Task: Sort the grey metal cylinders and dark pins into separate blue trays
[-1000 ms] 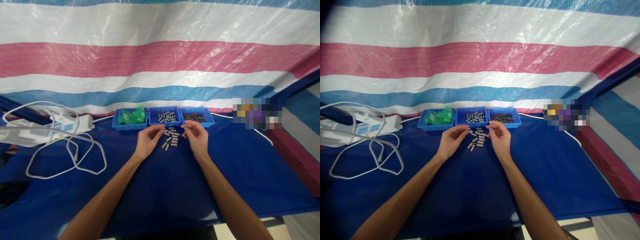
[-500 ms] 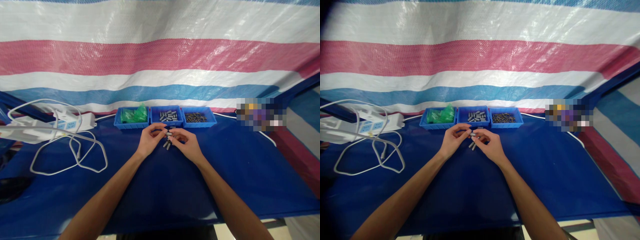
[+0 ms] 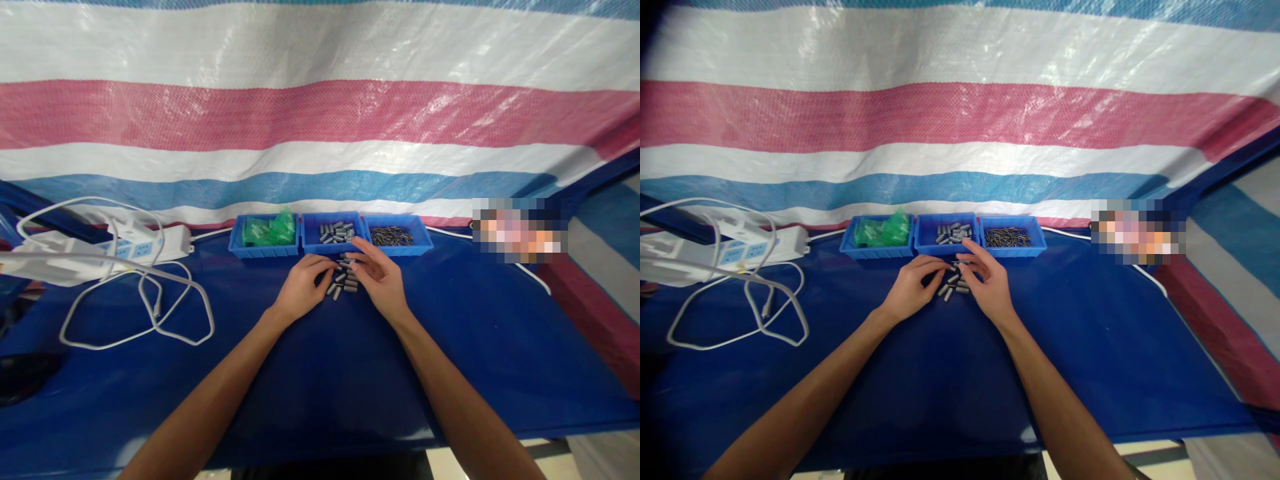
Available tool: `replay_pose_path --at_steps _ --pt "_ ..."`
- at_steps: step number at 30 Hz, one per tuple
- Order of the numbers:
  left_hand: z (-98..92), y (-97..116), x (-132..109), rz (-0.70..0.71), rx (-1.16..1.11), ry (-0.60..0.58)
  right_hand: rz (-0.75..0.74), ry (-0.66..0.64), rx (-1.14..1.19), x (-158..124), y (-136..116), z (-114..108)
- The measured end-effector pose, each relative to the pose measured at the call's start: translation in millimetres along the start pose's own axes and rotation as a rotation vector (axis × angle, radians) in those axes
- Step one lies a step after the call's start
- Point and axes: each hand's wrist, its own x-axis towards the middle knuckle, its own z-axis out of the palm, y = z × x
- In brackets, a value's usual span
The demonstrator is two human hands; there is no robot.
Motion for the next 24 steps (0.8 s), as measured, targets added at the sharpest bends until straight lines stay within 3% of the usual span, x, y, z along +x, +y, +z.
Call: replay_pose_path --at_steps 5,9,18,24 --pt "2.8 -8.3 -1.6 0.107 0.074 -0.079 -0.012 0.024 -0.043 2.1 -2.5 -3.9" --pt "2.0 -13.3 -1.4 0.098 0.095 -0.086 0.018 0.068 -0.107 2.3 -1.1 -7.5" --pt "-0.3 -11.6 0.2 -0.013 0.055 -0.027 0.047 0.056 -0.093 2.5 -5.0 -6.1" --pt "1.7 -3.3 5.4 -0.258 -0.3 0.101 0.086 0.021 -0.069 1.0 -1.9 -5.4"
